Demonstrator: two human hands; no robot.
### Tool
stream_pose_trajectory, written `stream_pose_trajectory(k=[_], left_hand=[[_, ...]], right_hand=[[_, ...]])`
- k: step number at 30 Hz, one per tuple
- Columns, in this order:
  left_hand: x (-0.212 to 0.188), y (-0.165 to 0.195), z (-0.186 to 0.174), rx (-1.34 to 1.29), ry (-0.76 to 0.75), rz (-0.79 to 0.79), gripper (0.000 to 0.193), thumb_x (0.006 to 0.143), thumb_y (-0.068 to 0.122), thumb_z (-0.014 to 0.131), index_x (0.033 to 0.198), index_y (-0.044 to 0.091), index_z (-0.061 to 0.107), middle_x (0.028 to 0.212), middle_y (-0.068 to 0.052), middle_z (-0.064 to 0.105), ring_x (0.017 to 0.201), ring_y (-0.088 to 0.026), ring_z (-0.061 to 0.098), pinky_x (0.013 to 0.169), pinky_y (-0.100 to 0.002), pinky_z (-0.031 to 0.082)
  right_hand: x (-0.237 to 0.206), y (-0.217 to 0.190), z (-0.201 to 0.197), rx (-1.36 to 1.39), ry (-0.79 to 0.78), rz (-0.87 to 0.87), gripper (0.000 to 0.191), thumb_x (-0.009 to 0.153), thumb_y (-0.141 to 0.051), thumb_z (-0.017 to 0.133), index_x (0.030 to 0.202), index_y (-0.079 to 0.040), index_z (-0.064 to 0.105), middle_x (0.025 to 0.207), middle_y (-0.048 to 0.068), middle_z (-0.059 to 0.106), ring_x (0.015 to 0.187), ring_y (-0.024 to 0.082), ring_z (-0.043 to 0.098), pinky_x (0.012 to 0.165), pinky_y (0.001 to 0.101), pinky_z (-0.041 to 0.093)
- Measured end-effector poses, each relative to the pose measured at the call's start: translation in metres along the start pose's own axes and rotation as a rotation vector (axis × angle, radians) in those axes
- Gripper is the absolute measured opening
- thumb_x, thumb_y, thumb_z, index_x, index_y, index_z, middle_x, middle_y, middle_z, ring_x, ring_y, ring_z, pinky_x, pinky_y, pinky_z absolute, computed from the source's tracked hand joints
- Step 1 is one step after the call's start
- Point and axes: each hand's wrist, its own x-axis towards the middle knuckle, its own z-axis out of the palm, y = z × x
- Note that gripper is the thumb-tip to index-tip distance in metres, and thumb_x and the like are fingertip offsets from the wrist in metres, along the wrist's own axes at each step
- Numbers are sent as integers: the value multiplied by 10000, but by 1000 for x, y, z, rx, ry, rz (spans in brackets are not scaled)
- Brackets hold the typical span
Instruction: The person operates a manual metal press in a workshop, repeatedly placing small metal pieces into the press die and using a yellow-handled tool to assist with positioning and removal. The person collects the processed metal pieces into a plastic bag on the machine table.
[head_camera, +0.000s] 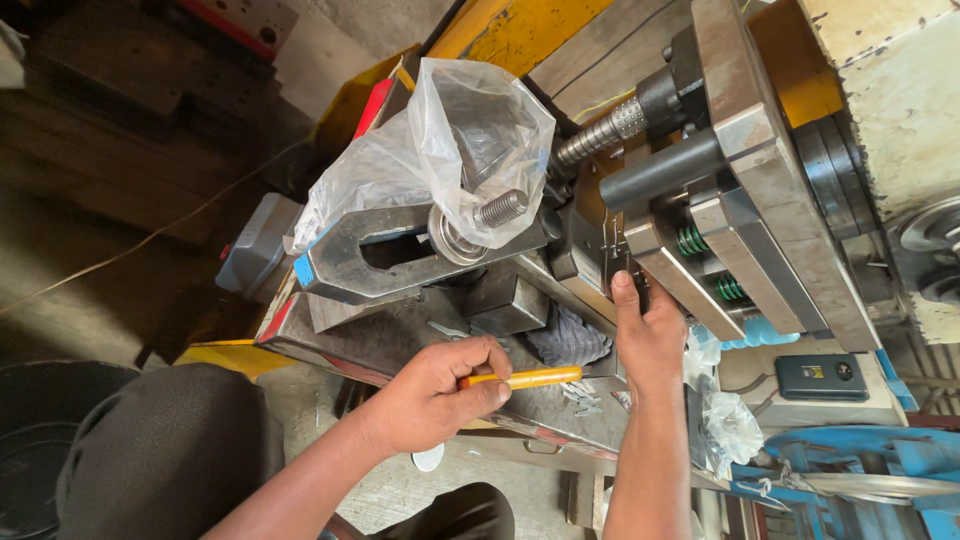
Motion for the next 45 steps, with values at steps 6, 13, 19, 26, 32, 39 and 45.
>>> stream_pose_trajectory(k=[6,13,19,26,32,39,45], left_hand=[[0,-1,1,10,2,0,106,980,123,660,926,57,597,732,62,468,663,-36,404,557,-245,352],[0,1,0,-14,-7,5,91,987,103,652,933,52,599,736,60,464,664,-36,402,554,-246,346],[0,2,1,10,-3,2,90,984,111,649,933,57,597,725,60,478,658,-36,425,553,-244,369],[0,6,1,50,8,-16,98,982,112,653,924,52,601,716,55,468,656,-41,411,550,-250,355],[0,2,1,39,2,-4,97,983,104,651,926,53,593,732,57,489,680,-37,426,574,-251,374],[1,2,3,27,9,-64,95,967,105,666,921,56,599,709,61,481,646,-38,413,551,-247,359],[-1,5,1,22,12,-13,95,975,107,662,925,53,602,722,67,475,656,-30,408,551,-242,355]], right_hand=[[5,13,-1,-377,1,-13,556,1011,-525,557,1343,-93,670,1244,216,704,1199,395,628,1052,467,440],[0,33,-8,-394,-20,-241,582,1052,-531,468,1369,-72,632,1289,254,662,1219,474,592,1040,538,431],[0,52,-12,-443,-14,-275,723,1035,-569,517,1356,79,530,1264,347,621,1192,538,566,1009,570,425],[-3,48,-9,-488,31,-289,651,1008,-492,612,1353,57,555,1239,320,645,1154,524,584,1003,566,440],[-5,35,-8,-572,-19,-220,851,736,-503,851,1295,66,553,1194,311,647,1130,497,601,983,551,458],[-11,40,-9,-630,39,-261,928,727,-510,867,1352,85,525,1236,304,648,1175,494,580,1012,585,395],[5,44,-14,-488,-97,-50,919,759,-573,793,1420,-7,497,1291,290,634,1197,494,593,1010,533,458]])
